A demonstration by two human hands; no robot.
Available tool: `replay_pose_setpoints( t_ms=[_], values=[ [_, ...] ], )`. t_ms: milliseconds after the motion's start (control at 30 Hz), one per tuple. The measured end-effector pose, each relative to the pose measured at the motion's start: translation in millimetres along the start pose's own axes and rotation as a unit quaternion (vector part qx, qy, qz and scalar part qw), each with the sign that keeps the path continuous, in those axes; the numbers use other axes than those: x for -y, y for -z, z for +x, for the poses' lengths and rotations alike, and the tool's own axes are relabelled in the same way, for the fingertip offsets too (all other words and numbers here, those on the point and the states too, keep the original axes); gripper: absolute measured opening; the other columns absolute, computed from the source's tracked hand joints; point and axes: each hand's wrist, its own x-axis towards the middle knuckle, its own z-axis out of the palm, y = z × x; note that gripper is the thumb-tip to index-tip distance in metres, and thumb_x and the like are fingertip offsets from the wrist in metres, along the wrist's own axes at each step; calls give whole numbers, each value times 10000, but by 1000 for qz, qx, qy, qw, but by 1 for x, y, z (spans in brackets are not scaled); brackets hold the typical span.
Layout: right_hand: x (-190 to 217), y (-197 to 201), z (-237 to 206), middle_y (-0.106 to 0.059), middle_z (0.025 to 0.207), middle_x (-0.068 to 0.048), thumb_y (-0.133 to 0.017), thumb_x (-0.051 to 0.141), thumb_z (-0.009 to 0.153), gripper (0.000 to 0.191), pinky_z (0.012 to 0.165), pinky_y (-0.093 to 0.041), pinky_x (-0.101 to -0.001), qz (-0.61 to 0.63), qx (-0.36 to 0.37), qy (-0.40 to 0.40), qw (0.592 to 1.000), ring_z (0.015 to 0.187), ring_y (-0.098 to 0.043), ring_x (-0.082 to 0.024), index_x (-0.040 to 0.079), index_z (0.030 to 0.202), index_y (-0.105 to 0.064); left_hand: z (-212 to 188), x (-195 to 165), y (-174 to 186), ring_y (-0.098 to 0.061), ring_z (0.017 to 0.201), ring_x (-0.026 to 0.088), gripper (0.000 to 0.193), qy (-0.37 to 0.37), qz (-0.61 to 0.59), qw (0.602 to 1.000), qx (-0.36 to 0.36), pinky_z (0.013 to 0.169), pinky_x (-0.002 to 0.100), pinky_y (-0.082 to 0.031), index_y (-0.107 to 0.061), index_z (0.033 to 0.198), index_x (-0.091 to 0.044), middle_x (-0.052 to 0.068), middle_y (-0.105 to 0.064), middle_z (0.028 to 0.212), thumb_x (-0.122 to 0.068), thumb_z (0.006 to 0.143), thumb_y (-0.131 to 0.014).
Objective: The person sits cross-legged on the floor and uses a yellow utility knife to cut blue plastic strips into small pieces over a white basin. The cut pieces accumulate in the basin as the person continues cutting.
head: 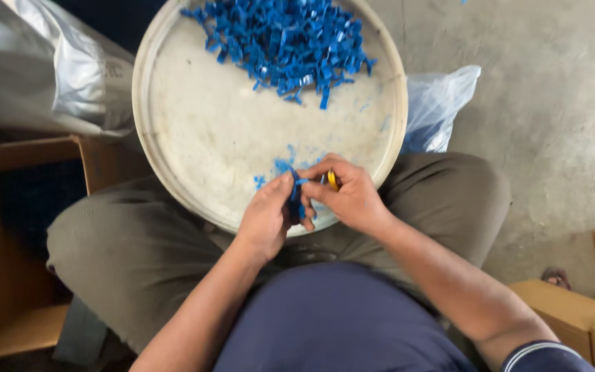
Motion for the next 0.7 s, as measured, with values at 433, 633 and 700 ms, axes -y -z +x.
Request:
replay_pose_setpoints(
  t_ms=[433,633,700],
  values=[
    [11,-15,17,-666,925,-79,-725,64,942,122,709,-516,-290,-203,0,63,977,801,-656,-155,19,1055,-733,5,-15,19,-614,633,163,322,6,20,1000,-16,518,329,-507,-642,962,-50,51,-635,748,-306,1074,-483],
    [15,-17,21,-664,904,-74,-745,89,935,92,670,-487,-300,-256,2,57,965,752,-623,-176,44,1014,-729,5,-17,23,-599,600,147,350,24,60,997,-52,498,312,-496,-662,927,-50,38,-633,718,-336,1060,-511],
    [17,-16,21,-658,883,-81,-744,85,927,87,642,-478,-316,-270,5,42,962,717,-611,-193,42,1000,-724,5,-16,23,-597,591,140,351,33,71,995,-64,485,309,-487,-658,914,-52,33,-633,710,-345,1053,-522]
  ],
)
